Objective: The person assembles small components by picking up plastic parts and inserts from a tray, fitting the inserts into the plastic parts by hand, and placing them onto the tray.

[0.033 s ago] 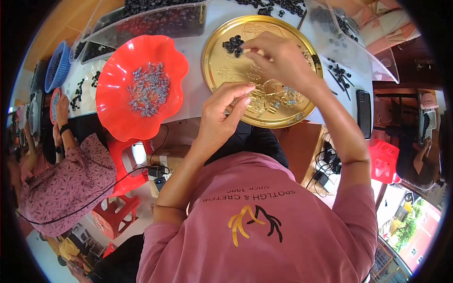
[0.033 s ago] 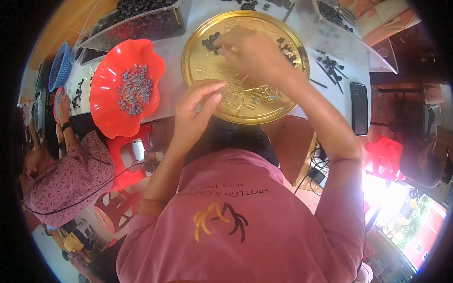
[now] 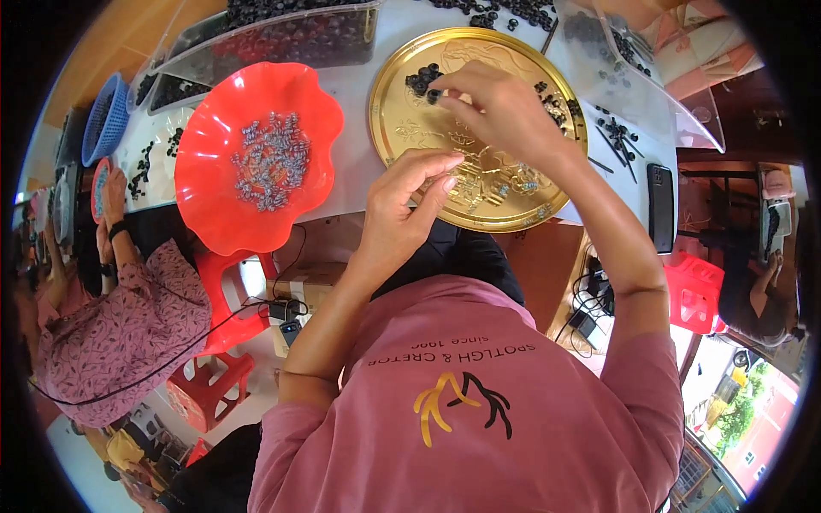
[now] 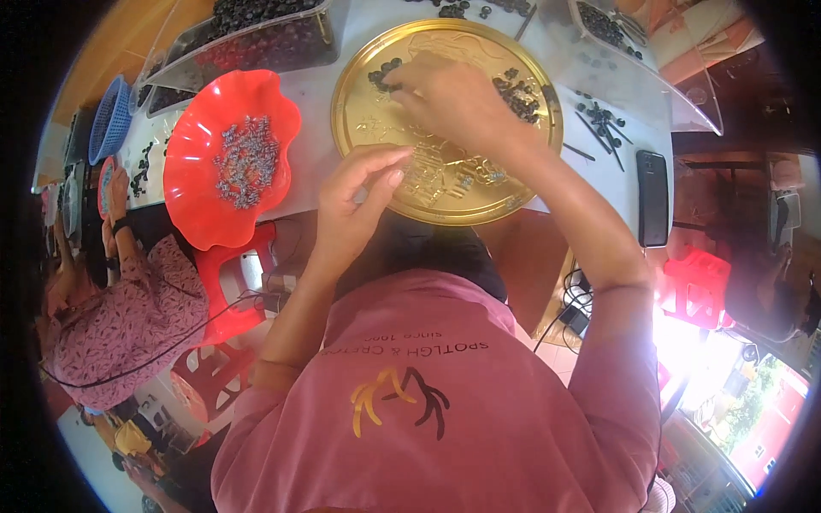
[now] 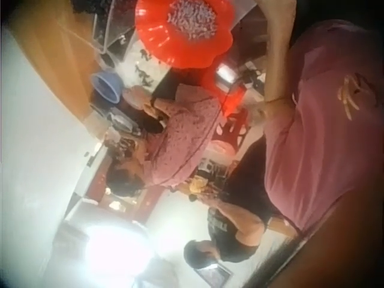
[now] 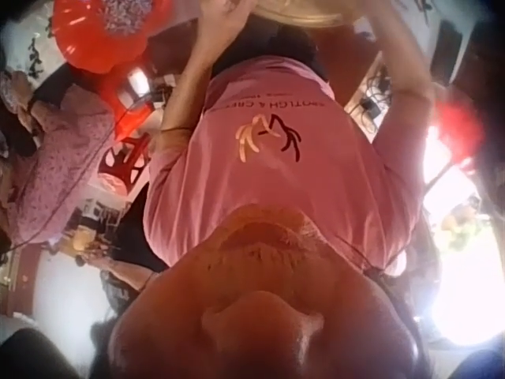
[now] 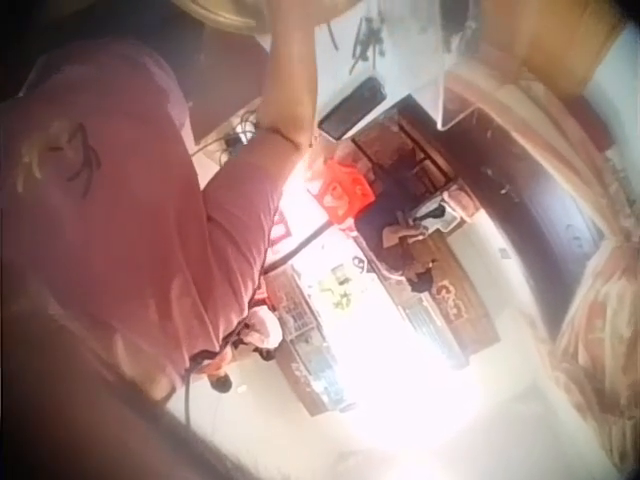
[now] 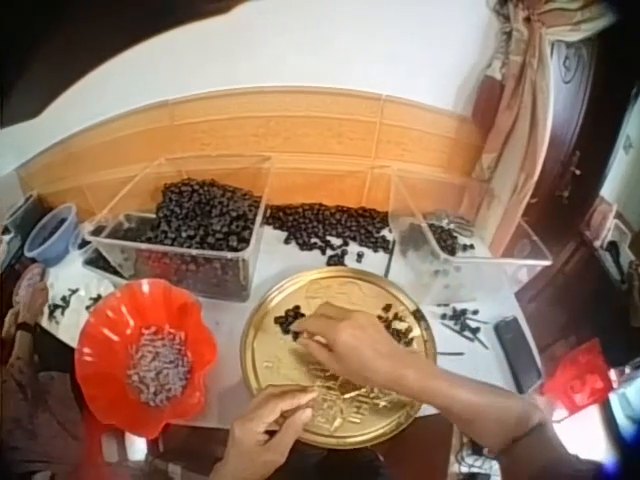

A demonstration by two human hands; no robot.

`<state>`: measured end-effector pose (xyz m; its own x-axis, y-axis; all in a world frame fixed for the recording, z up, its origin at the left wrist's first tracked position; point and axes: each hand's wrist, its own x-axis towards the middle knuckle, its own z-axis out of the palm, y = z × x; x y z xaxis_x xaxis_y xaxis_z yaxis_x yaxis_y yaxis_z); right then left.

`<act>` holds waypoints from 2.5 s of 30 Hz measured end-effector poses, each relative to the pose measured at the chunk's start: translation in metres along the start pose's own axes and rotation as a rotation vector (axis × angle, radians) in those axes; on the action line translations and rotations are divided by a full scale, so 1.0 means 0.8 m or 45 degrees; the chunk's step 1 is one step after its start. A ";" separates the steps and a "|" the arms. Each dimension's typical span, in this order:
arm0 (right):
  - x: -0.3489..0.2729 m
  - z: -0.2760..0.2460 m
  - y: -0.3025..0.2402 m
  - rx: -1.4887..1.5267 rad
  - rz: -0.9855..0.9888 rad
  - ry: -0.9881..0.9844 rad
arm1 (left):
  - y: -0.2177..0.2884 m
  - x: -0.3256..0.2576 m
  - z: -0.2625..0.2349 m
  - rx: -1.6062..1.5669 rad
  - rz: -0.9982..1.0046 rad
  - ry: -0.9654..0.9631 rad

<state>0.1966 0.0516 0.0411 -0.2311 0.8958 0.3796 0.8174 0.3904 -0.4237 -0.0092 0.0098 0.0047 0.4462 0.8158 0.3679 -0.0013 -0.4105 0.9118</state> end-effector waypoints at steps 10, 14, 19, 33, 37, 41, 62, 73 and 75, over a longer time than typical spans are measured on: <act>-0.013 0.042 0.010 -0.126 0.102 -0.046 | -0.012 0.000 -0.012 -0.229 -0.211 0.028; -0.021 0.031 0.012 0.007 0.233 -0.089 | 0.000 0.012 -0.011 -0.567 -0.428 0.100; -0.048 -0.001 -0.010 0.487 0.473 -0.015 | 0.000 0.018 0.011 -0.583 -0.454 0.128; -0.074 -0.025 -0.036 0.394 -0.145 0.212 | 0.005 0.016 0.001 -0.837 -0.477 0.042; -0.078 -0.034 -0.017 0.330 0.164 0.309 | 0.007 -0.004 -0.013 -0.762 -0.496 0.050; -0.086 -0.035 -0.009 0.325 0.292 0.037 | 0.001 -0.031 -0.029 -0.724 -0.512 0.018; -0.080 -0.027 -0.033 0.415 0.339 -0.249 | 0.001 -0.027 -0.030 -0.674 -0.577 0.011; -0.073 -0.050 -0.052 0.658 0.315 -0.328 | 0.007 -0.003 -0.008 -0.600 -0.346 -0.132; -0.076 -0.053 -0.051 0.688 0.408 -0.387 | 0.009 -0.003 -0.003 -0.526 -0.277 -0.094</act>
<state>0.1995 -0.0276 0.0706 -0.2241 0.9734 -0.0465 0.5113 0.0768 -0.8560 -0.0126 0.0061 0.0109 0.5382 0.8275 0.1601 -0.2500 -0.0246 0.9679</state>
